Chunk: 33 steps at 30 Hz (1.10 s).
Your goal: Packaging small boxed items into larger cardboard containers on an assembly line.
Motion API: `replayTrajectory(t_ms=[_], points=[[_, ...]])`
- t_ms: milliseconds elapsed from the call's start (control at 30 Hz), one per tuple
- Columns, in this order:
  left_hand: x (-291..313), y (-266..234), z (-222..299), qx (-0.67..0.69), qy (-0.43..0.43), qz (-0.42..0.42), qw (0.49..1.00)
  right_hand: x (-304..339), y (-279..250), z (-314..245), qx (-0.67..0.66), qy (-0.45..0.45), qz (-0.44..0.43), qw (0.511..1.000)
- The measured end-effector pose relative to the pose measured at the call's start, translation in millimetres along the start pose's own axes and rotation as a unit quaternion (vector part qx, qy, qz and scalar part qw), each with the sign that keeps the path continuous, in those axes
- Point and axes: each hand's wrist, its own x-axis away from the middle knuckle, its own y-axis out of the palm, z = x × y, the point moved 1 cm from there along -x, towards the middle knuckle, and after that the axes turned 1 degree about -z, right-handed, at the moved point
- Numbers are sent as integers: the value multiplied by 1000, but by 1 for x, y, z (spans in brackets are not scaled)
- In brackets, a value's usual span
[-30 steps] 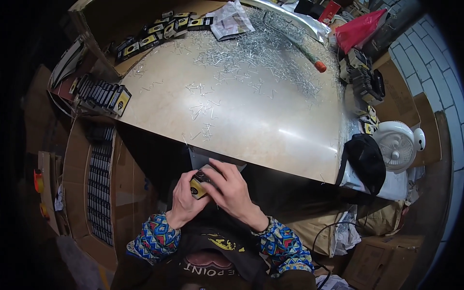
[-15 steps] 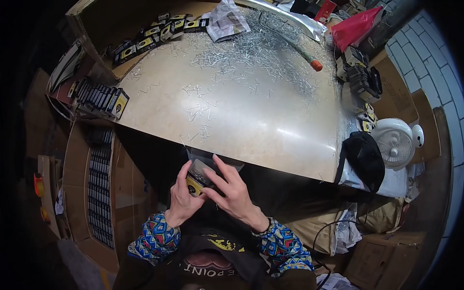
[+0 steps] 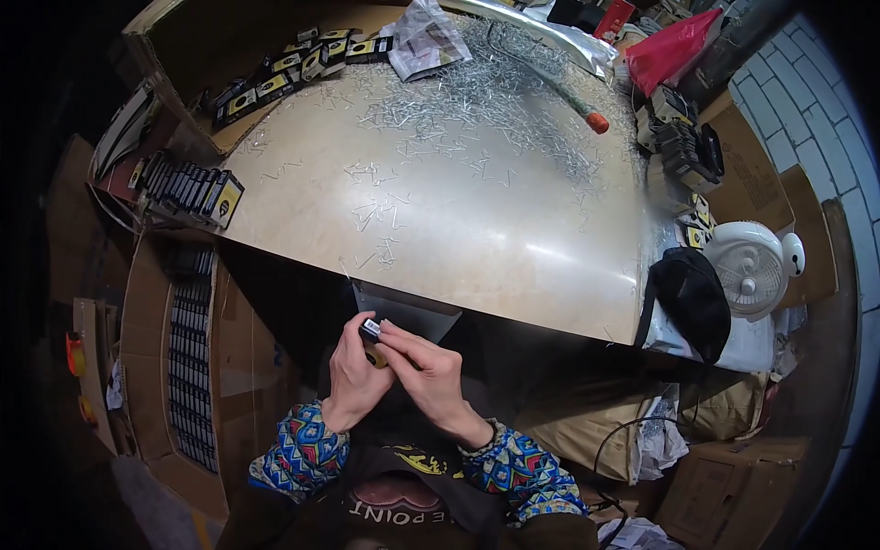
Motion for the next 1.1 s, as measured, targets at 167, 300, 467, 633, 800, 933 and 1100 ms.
replayTrajectory(t_ms=[167,300,467,633,800,933,1100], points=[[-2,5,3,-7,38,17,999,-1,-2,4,-12,44,24,999],[2,6,-1,4,44,24,999,-1,-2,2,-57,113,24,992],[4,-5,-8,7,32,2,999,3,14,0,104,-74,38,991],[-4,7,3,83,-3,-47,995,2,1,4,268,-288,49,918],[-16,-13,9,94,-28,-35,995,-3,-34,0,272,-296,43,915],[-39,-30,5,148,-56,-101,982,26,-144,26,589,-24,343,732],[-66,-30,4,32,79,-15,996,27,-168,53,646,53,238,723]])
